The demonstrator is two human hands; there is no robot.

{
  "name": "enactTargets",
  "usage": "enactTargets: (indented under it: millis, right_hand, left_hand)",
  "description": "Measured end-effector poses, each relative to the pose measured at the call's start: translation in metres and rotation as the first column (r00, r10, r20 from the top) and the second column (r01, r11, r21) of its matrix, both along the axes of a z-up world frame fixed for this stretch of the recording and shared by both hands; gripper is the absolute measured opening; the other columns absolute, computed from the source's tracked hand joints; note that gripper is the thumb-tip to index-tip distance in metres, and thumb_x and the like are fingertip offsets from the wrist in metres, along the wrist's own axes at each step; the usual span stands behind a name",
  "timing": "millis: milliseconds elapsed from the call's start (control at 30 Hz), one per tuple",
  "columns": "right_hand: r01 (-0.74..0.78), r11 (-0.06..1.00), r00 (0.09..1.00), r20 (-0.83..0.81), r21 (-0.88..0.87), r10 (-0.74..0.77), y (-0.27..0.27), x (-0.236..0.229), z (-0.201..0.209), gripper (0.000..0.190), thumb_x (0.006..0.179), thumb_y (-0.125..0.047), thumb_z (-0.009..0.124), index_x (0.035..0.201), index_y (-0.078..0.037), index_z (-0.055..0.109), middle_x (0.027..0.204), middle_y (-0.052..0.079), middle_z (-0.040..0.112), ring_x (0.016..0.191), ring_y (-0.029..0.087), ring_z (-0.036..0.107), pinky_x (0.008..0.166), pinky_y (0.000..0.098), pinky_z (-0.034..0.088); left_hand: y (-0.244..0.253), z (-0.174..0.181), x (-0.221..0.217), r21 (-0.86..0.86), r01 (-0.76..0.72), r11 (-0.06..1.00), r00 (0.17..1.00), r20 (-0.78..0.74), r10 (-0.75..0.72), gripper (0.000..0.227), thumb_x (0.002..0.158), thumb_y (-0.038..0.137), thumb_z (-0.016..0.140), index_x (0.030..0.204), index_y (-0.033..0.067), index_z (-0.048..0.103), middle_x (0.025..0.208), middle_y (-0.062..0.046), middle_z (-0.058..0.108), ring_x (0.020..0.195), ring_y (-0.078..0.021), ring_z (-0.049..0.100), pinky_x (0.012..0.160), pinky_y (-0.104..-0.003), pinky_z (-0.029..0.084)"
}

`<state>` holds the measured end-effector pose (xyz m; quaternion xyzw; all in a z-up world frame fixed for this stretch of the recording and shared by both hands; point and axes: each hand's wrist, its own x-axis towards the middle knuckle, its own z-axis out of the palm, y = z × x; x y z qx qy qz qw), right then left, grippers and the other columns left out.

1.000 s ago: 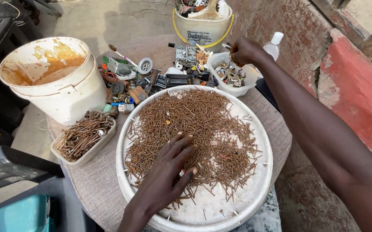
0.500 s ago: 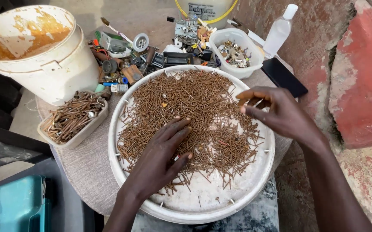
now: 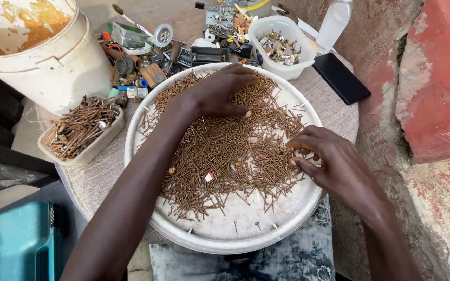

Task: The person sorts through a large pile of rusty nails in a white tray using their hands. They pick out specific nails and place them into a smaller container to the left.

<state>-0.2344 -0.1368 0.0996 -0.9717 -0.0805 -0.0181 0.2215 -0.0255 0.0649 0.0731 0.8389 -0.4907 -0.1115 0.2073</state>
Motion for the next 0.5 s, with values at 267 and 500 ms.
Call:
enactTargets:
  millis: [267,500]
  right_hand:
    - [-0.138,0.988,0.989,-0.038,0.07,0.141,0.016,-0.001,-0.014,0.036,0.082,-0.026,0.075,0.115,-0.013,0.072,0.105,0.003,0.063,0.097,0.02,0.063,0.077,0.036,0.051]
    - [-0.045,0.997,0.997,-0.055,0.064,0.049,0.012,0.035,-0.027,0.031,0.083,0.006,0.064,0.106,-0.012,0.074,0.105,0.003,0.063,0.092,0.019,0.061,0.076,0.0368,0.056]
  left_hand:
    - [-0.007,-0.039,0.026,-0.212,0.064,0.975,0.997,-0.028,-0.072,0.06,0.087,0.028,0.072,0.141,0.0152,0.05,0.148,-0.019,0.042,0.129,-0.035,0.049,0.108,-0.052,0.039]
    - [-0.008,-0.049,0.029,-0.251,0.099,0.963,0.992,0.101,-0.076,0.056,0.088,0.024,0.073,0.138,0.0087,0.055,0.141,-0.017,0.051,0.125,-0.0345,0.053,0.106,-0.049,0.039]
